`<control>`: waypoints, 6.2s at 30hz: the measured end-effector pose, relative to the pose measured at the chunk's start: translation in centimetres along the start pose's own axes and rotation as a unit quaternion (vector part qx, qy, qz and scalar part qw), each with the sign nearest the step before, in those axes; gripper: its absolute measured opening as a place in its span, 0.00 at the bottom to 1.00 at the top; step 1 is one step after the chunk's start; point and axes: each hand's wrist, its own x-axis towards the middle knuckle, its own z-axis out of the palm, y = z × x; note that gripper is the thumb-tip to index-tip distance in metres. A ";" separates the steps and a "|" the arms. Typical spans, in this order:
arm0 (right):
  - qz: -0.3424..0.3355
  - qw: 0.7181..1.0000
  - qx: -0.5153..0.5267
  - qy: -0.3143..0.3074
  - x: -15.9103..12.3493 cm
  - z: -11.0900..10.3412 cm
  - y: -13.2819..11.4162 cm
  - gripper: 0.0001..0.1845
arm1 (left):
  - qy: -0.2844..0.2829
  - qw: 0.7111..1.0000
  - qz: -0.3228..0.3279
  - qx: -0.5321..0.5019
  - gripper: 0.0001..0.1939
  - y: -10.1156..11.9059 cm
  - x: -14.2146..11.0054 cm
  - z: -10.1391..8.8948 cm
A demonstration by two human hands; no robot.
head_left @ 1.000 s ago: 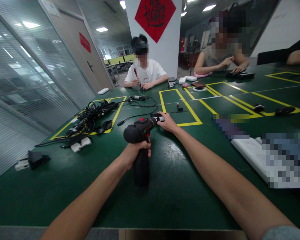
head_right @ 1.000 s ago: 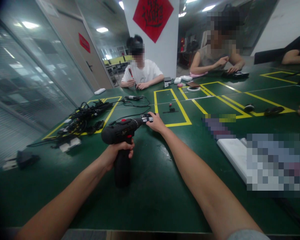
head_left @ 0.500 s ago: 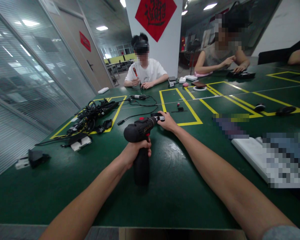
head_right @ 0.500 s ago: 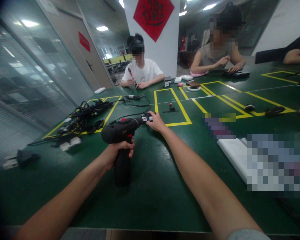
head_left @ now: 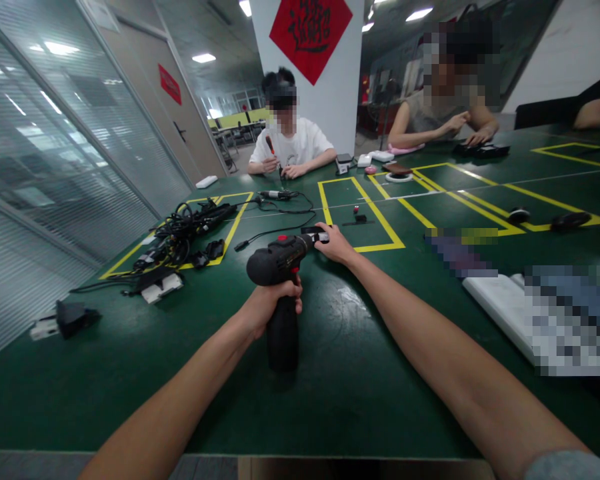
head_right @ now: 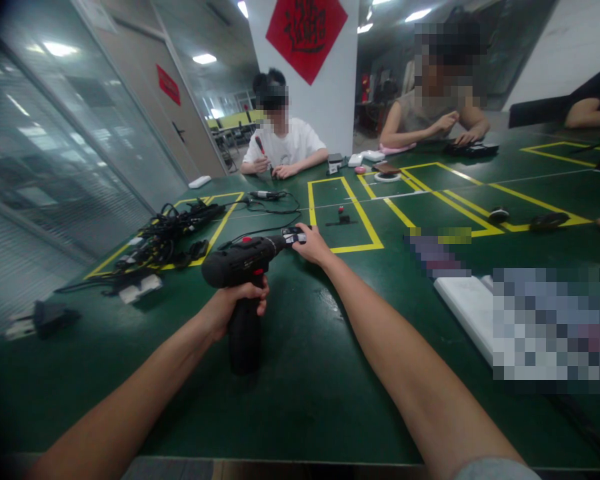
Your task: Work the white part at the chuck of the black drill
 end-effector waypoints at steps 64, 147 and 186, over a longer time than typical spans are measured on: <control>-0.017 1.000 -0.001 -0.008 -0.1 0.1 0.5 0.33 | 0.009 1.000 -0.009 -0.001 0.11 0.2 -0.1 0.1; 0.008 1.000 0.010 -0.015 -0.1 -0.3 -0.2 0.29 | 0.009 1.000 -0.005 -0.001 0.11 0.3 -0.2 0.3; 0.008 1.000 0.005 -0.015 0.0 -0.1 0.1 0.30 | 0.004 1.000 -0.005 -0.002 0.12 0.2 -0.1 0.1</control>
